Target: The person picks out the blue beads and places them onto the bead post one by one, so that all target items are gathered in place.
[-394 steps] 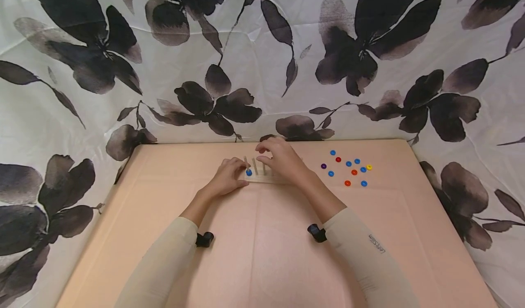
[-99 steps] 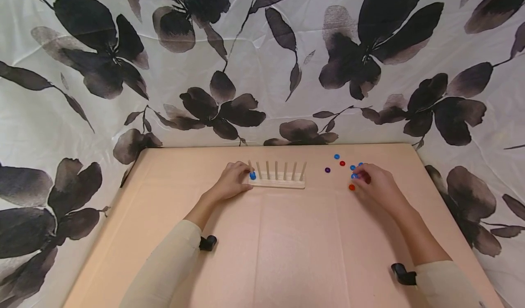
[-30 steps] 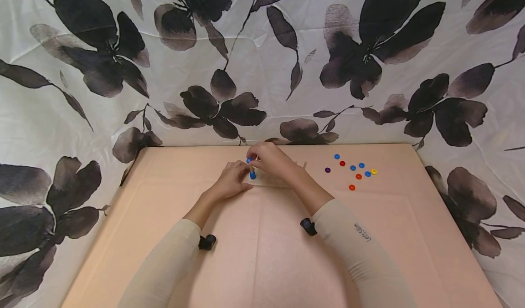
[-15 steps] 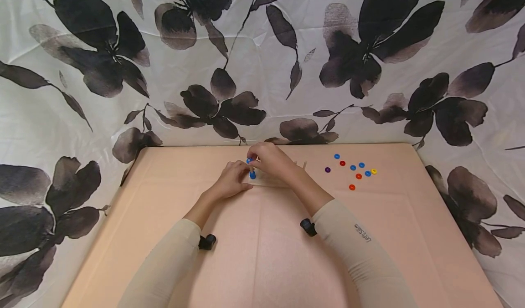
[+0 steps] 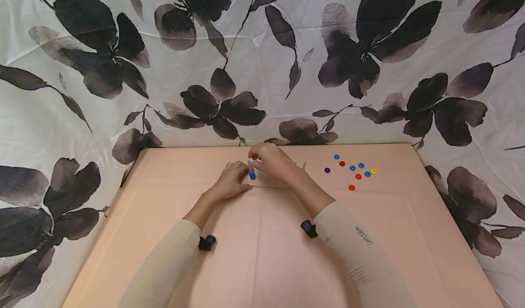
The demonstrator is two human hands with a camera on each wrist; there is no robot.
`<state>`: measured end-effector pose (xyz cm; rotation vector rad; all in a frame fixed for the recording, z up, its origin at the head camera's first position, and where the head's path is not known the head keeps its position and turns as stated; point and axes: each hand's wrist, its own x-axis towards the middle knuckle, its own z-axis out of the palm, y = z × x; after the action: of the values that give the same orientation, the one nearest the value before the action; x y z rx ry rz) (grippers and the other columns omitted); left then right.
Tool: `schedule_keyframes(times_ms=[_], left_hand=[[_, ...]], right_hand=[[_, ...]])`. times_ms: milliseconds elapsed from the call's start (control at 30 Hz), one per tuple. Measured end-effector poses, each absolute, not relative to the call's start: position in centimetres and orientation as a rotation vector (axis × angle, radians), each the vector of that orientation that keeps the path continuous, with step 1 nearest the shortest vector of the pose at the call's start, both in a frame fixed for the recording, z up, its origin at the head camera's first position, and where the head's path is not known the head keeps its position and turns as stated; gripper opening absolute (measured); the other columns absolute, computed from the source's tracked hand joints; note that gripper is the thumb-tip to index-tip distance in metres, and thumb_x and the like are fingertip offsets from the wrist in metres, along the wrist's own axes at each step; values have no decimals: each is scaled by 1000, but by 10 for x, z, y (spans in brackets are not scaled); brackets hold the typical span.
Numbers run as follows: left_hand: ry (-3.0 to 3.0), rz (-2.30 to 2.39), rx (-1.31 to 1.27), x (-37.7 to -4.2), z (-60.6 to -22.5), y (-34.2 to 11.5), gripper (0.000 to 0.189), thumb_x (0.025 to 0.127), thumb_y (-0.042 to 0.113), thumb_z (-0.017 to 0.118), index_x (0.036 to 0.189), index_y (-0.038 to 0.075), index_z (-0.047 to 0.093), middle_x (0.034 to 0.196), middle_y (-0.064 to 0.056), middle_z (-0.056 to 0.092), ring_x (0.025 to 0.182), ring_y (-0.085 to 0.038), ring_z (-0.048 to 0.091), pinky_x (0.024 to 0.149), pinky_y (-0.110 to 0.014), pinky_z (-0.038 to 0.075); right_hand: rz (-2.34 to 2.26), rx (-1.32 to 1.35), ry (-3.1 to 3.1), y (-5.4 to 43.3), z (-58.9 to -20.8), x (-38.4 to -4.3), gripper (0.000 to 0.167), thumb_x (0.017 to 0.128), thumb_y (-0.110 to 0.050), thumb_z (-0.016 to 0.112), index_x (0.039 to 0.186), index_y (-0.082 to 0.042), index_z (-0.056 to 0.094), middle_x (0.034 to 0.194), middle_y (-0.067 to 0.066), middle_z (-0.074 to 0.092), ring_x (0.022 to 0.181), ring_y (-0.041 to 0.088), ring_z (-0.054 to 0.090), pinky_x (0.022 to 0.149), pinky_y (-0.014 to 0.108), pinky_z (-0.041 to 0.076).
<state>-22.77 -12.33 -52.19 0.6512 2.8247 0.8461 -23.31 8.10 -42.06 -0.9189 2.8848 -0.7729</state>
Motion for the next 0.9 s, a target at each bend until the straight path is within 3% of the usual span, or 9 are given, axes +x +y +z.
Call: schedule_keyframes(times_ms=[333, 900], left_hand=[[2817, 827, 629, -228, -521, -121, 53, 88, 29, 84, 133, 10, 65, 135, -4, 61, 125, -30, 47, 109, -49, 39], [2803, 849, 645, -225, -519, -124, 52, 87, 26, 85, 132, 8, 65, 134, -6, 62, 125, -32, 47, 110, -50, 38]], right_hand=[[-859, -840, 2940, 101, -412, -223, 24, 94, -22, 77, 115, -10, 75, 110, 5, 74, 100, 21, 69, 90, 37, 58], [-1079, -688, 3075, 174, -405, -193, 22, 93, -15, 78, 113, -9, 74, 107, 6, 73, 97, 24, 67, 85, 43, 57]])
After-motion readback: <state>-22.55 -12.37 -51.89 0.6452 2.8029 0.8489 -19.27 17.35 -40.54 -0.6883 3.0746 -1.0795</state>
